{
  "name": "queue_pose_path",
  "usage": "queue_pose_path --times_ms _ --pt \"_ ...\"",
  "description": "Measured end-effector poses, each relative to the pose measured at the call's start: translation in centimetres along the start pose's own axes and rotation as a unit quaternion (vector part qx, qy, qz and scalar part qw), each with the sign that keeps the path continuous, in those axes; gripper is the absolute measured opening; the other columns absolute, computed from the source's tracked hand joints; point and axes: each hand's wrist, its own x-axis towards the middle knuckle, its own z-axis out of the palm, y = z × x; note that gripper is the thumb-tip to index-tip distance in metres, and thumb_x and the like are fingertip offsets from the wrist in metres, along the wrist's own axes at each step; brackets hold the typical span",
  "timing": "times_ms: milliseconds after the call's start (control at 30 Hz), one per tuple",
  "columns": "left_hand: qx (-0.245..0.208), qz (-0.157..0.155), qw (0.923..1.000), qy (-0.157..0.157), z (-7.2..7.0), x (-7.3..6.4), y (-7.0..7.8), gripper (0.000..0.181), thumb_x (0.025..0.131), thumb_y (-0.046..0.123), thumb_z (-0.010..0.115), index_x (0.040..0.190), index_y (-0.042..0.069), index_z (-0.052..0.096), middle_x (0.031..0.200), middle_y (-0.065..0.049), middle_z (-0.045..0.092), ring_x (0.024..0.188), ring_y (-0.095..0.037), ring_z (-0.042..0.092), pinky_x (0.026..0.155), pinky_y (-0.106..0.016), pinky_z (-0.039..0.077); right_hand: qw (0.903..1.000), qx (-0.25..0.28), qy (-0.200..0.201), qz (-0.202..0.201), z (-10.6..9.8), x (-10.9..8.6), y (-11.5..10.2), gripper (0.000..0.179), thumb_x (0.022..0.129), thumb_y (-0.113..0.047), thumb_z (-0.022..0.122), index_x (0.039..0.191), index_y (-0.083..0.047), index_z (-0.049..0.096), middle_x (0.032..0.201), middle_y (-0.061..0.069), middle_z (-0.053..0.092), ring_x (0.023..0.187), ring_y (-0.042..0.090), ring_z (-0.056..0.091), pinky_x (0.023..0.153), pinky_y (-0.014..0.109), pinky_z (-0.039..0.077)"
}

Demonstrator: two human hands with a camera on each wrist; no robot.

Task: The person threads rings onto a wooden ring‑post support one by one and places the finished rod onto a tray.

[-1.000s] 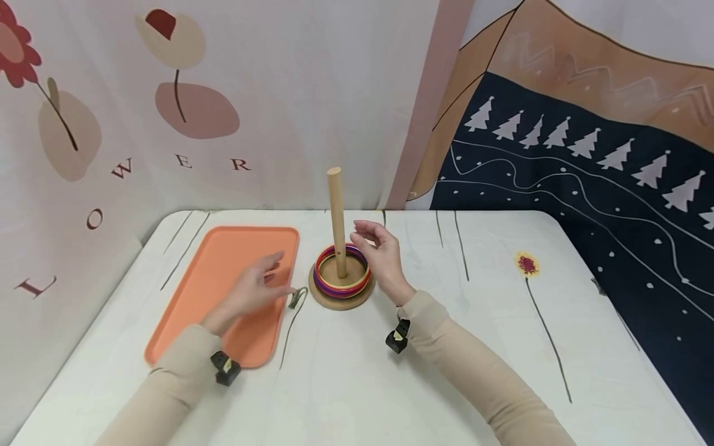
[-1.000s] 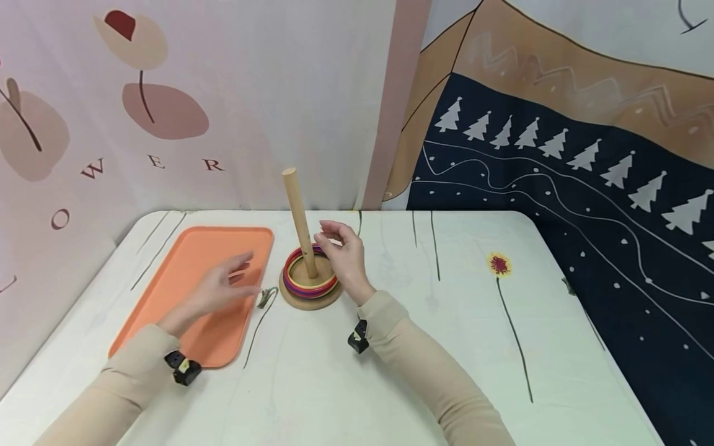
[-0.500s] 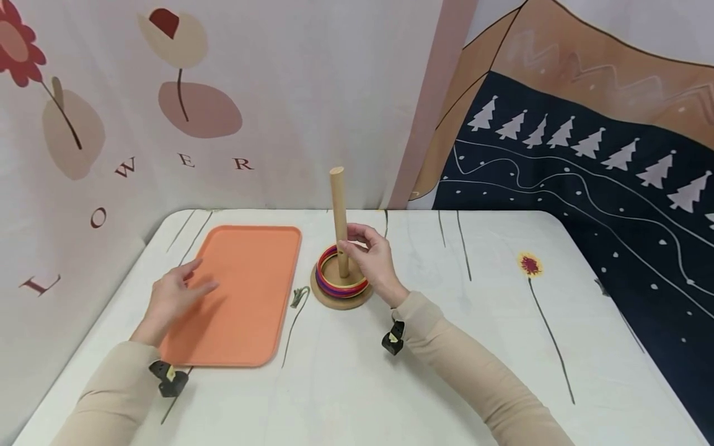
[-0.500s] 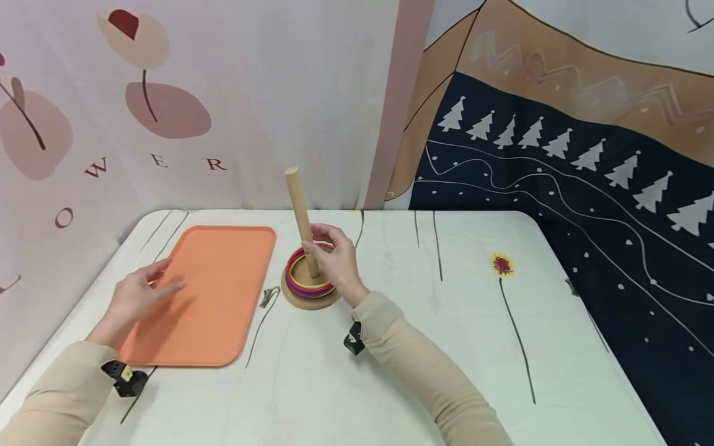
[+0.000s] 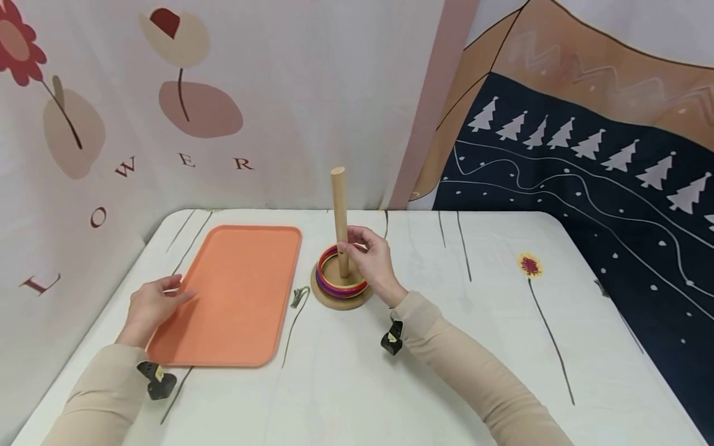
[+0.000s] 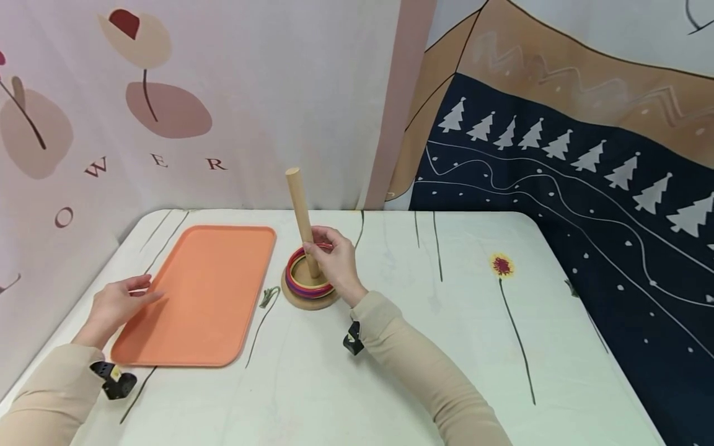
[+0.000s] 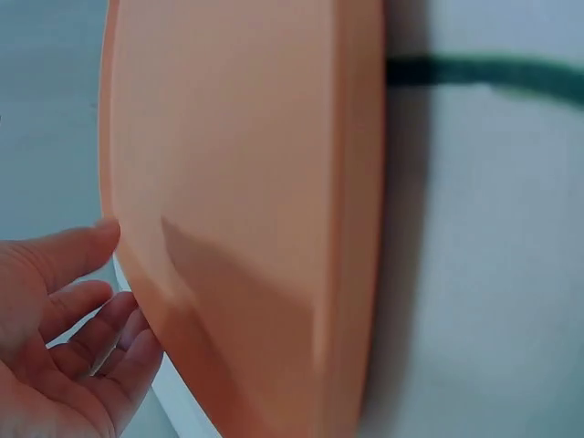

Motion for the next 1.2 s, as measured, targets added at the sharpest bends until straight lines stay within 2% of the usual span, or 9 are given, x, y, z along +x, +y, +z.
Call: queue_pose_path --times_ms 133,300,367,567,633,800,900,1067,1200 --pt "0.009 -0.01 0.9998 0.017 0.1 0.1 -0.5 0.053 0.087 0.013 0.064 0.13 -0.013 0.046 0.124 -0.031 0.053 0.109 -0.045 0.054 0.085 -0.051 0.049 1.0 0.001 0.002 0.001 0.1 -0.1 0.1 0.027 0.084 -0.003 0.068 0.109 0.004 0.064 0.104 0.019 0.065 0.093 0.014 0.06 0.087 0.03 0.054" --pt "0.013 -0.039 0.9991 0.014 -0.3 0.3 -1.0 0.043 0.086 0.005 0.059 0.125 -0.011 0.052 0.113 -0.027 0.062 0.106 -0.044 0.053 0.087 -0.056 0.041 0.9999 -0.003 -0.005 -0.011 0.2 -0.2 0.1 0.026 0.084 -0.003 0.068 0.108 0.005 0.064 0.101 0.019 0.065 0.092 0.014 0.06 0.087 0.031 0.054" --pt "0.013 -0.044 0.9989 0.009 -0.5 0.3 -1.2 0.04 0.086 0.003 0.058 0.123 -0.011 0.054 0.109 -0.026 0.064 0.103 -0.042 0.054 0.086 -0.055 0.042 0.9998 -0.007 -0.008 -0.016 0.2 -0.2 0.2 0.025 0.084 -0.003 0.068 0.108 0.005 0.064 0.101 0.019 0.065 0.092 0.015 0.06 0.087 0.031 0.054" --pt "0.012 -0.028 0.9995 -0.008 -0.5 0.5 -1.4 0.041 0.083 0.001 0.064 0.12 -0.013 0.055 0.101 -0.026 0.066 0.086 -0.029 0.062 0.067 -0.034 0.054 0.9993 -0.021 -0.007 -0.031 -0.1 -0.2 -0.1 0.024 0.084 -0.005 0.068 0.107 0.004 0.065 0.102 0.019 0.065 0.095 0.02 0.06 0.084 0.027 0.054" --pt "0.012 -0.019 0.9997 -0.011 -0.5 0.6 -1.3 0.041 0.081 0.0 0.065 0.119 -0.014 0.056 0.099 -0.026 0.066 0.078 -0.021 0.063 0.061 -0.029 0.055 0.9991 -0.024 -0.007 -0.034 -0.3 -0.5 -1.0 0.024 0.085 -0.003 0.067 0.107 0.007 0.064 0.102 0.022 0.064 0.096 0.025 0.061 0.08 0.022 0.053" --pt "0.0 -0.006 0.9998 -0.018 -0.3 0.5 -1.1 0.041 0.081 -0.001 0.065 0.119 -0.015 0.055 0.102 -0.027 0.065 0.07 -0.01 0.06 0.058 -0.024 0.054 0.9988 -0.027 0.007 -0.041 -0.8 -0.1 -1.0 0.025 0.084 -0.003 0.067 0.107 0.006 0.063 0.102 0.023 0.064 0.097 0.028 0.06 0.079 0.022 0.053" --pt "-0.025 -0.004 0.9992 -0.032 0.2 0.5 -0.7 0.042 0.083 -0.002 0.063 0.121 -0.016 0.053 0.107 -0.029 0.063 0.07 -0.007 0.06 0.058 -0.022 0.054 0.9978 -0.034 0.025 -0.051 -1.3 0.5 -0.3 0.025 0.084 -0.006 0.069 0.107 0.003 0.065 0.099 0.019 0.065 0.095 0.022 0.061 0.081 0.026 0.053" --pt "-0.07 -0.002 0.9961 -0.053 1.3 0.5 0.7 0.045 0.084 -0.001 0.062 0.125 -0.017 0.049 0.108 -0.028 0.063 0.067 0.001 0.059 0.06 -0.021 0.056 0.9967 -0.04 0.044 -0.055 -2.7 0.9 -0.9 0.024 0.084 -0.007 0.07 0.106 0.002 0.066 0.096 0.017 0.065 0.091 0.016 0.06 0.078 0.021 0.051" --pt "-0.104 0.002 0.9913 -0.08 2.4 0.7 2.2 0.047 0.086 -0.002 0.06 0.128 -0.017 0.046 0.114 -0.029 0.06 0.071 0.0 0.06 0.064 -0.022 0.057 0.996 -0.043 0.058 -0.051 -4.1 1.1 -1.6 0.024 0.084 -0.008 0.069 0.106 0.002 0.065 0.097 0.016 0.064 0.09 0.013 0.058 0.075 0.017 0.049"
